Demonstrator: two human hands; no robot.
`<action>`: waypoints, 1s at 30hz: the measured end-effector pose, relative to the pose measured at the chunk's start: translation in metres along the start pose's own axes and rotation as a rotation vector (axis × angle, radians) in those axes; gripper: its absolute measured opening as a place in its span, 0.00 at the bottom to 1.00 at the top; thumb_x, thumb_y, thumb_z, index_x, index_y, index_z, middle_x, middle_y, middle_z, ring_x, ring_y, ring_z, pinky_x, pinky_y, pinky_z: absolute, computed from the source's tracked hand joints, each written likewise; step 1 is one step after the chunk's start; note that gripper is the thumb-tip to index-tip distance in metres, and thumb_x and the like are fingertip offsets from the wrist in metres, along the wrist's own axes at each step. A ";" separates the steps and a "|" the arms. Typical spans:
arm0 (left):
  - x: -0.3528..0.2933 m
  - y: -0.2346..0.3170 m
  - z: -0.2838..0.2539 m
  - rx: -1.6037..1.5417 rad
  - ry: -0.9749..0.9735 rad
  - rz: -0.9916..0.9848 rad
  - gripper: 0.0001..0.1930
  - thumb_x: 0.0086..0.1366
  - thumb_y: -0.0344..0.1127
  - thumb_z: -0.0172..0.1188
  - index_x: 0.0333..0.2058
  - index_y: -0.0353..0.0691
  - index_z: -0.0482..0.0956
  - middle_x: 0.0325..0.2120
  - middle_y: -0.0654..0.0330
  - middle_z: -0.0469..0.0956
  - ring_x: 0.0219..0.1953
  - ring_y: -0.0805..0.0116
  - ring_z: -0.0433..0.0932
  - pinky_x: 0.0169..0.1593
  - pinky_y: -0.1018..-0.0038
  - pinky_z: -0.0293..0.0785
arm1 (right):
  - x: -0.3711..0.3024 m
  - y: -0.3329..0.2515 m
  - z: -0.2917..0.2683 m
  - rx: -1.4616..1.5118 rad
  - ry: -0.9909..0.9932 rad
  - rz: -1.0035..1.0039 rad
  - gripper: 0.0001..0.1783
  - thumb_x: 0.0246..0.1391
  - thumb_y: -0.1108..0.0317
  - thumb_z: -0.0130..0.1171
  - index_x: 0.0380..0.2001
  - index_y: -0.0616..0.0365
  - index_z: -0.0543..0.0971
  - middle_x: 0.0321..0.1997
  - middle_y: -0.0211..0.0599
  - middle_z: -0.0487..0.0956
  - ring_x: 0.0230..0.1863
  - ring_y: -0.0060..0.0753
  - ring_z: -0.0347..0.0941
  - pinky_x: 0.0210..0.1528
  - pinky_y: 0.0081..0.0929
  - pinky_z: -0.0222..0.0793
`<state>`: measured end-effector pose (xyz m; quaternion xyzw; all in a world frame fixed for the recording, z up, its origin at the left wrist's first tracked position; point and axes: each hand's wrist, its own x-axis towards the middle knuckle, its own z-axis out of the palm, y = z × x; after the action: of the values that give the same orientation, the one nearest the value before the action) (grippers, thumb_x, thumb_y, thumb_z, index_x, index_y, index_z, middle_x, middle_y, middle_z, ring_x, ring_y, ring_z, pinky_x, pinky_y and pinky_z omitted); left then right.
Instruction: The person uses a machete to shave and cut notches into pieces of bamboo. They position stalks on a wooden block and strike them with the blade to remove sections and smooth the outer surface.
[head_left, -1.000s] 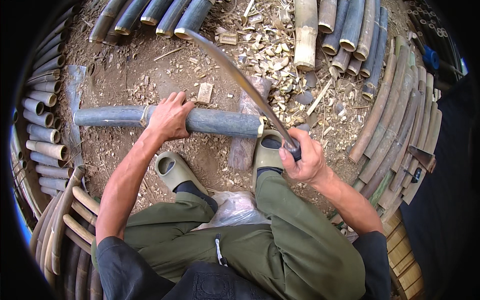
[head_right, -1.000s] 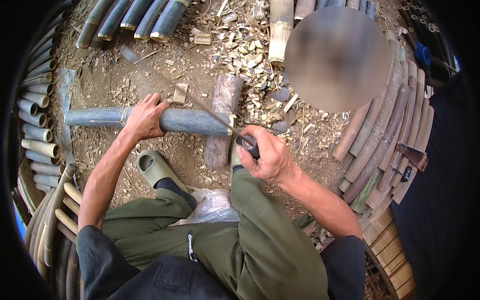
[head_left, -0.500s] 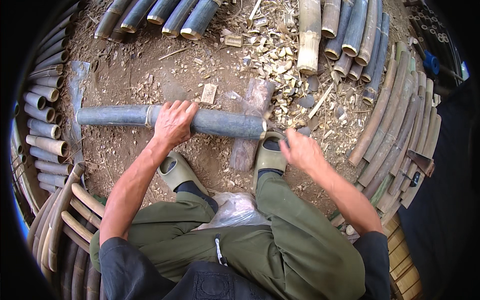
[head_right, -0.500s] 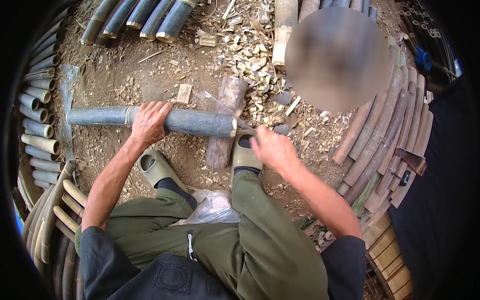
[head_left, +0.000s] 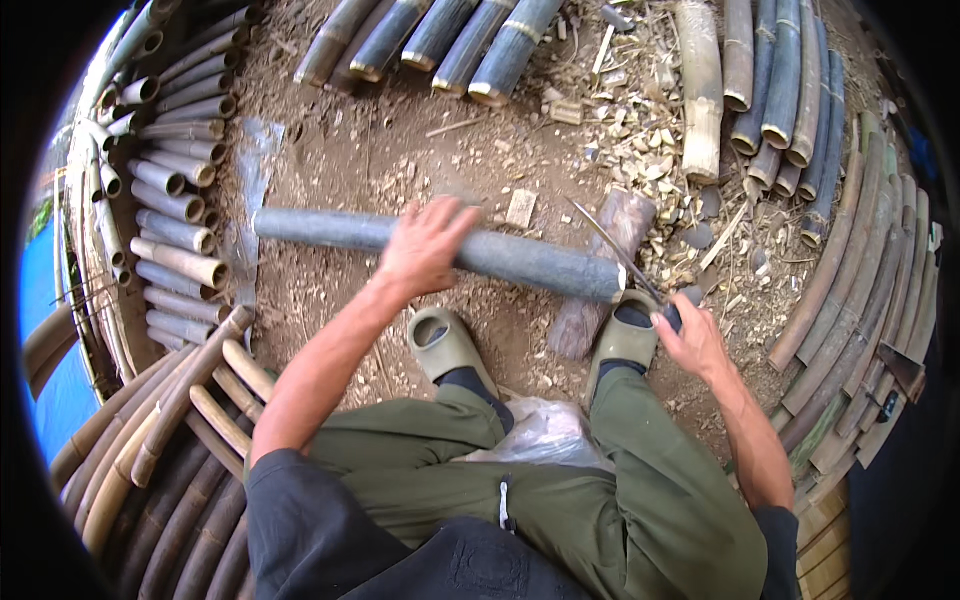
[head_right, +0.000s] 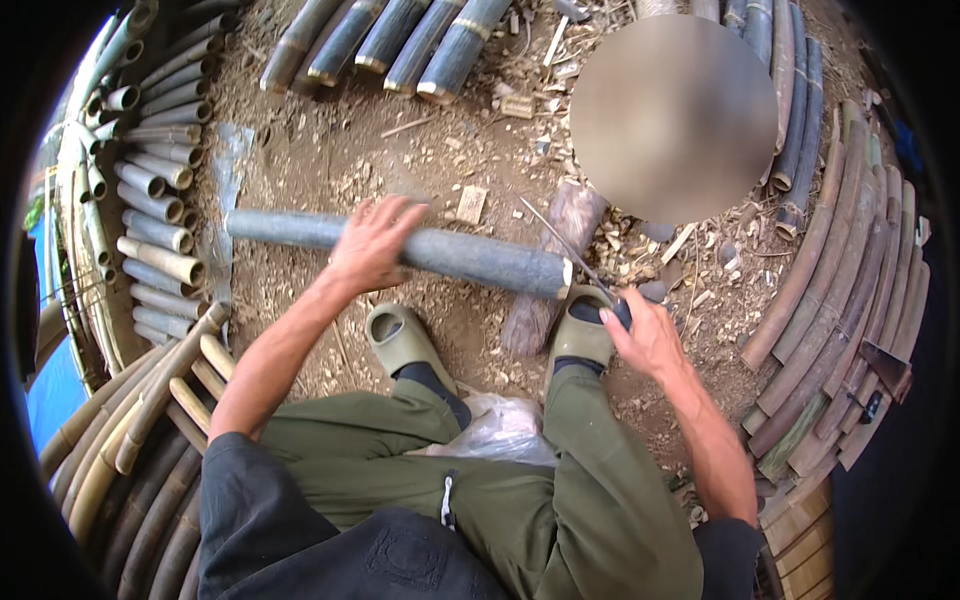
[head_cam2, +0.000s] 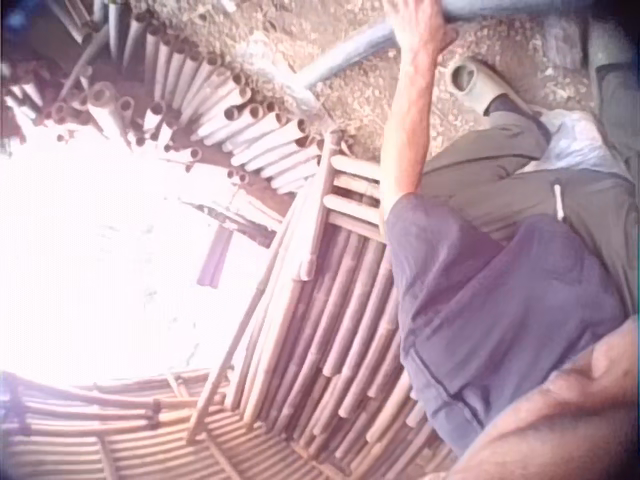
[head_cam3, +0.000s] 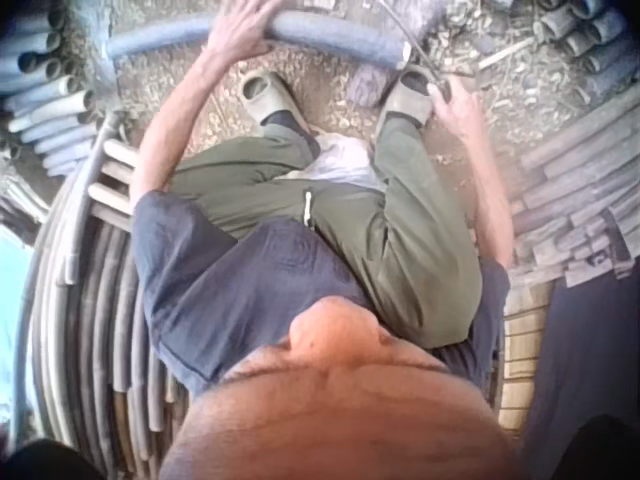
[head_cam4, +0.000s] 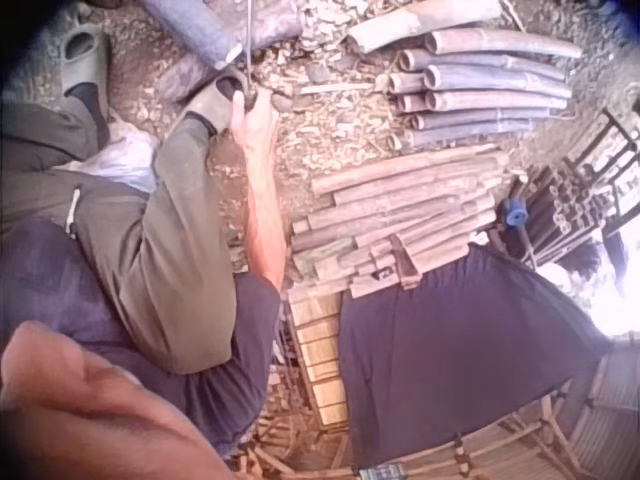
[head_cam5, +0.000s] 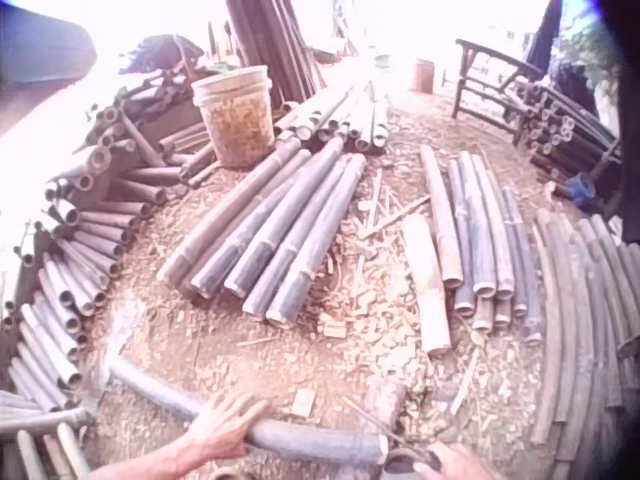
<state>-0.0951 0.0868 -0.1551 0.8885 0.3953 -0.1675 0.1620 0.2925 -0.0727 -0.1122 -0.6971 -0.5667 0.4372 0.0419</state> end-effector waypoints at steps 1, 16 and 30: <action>0.001 -0.010 -0.011 0.102 -0.143 -0.189 0.47 0.48 0.32 0.73 0.67 0.48 0.60 0.60 0.52 0.67 0.65 0.54 0.65 0.69 0.47 0.59 | -0.007 0.006 -0.007 0.049 0.045 0.039 0.18 0.59 0.57 0.61 0.40 0.62 0.76 0.23 0.52 0.79 0.26 0.51 0.78 0.31 0.44 0.72; -0.023 0.081 -0.131 -0.543 -0.645 0.001 0.45 0.47 0.49 0.76 0.61 0.35 0.67 0.52 0.42 0.76 0.52 0.51 0.78 0.57 0.60 0.76 | -0.127 0.107 0.026 0.536 0.861 0.427 0.19 0.64 0.56 0.55 0.47 0.62 0.75 0.26 0.34 0.76 0.24 0.26 0.72 0.27 0.29 0.71; -0.074 0.235 -0.086 -1.779 -0.866 -0.325 0.35 0.67 0.46 0.61 0.67 0.43 0.56 0.43 0.49 0.75 0.35 0.57 0.84 0.35 0.63 0.83 | -0.122 0.041 0.025 0.015 0.717 -0.576 0.34 0.64 0.33 0.45 0.25 0.55 0.73 0.21 0.42 0.75 0.18 0.37 0.73 0.17 0.38 0.69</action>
<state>0.0511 -0.0742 -0.0107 0.2420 0.4005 -0.1400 0.8726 0.3098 -0.1985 -0.0817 -0.6180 -0.6839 0.1431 0.3604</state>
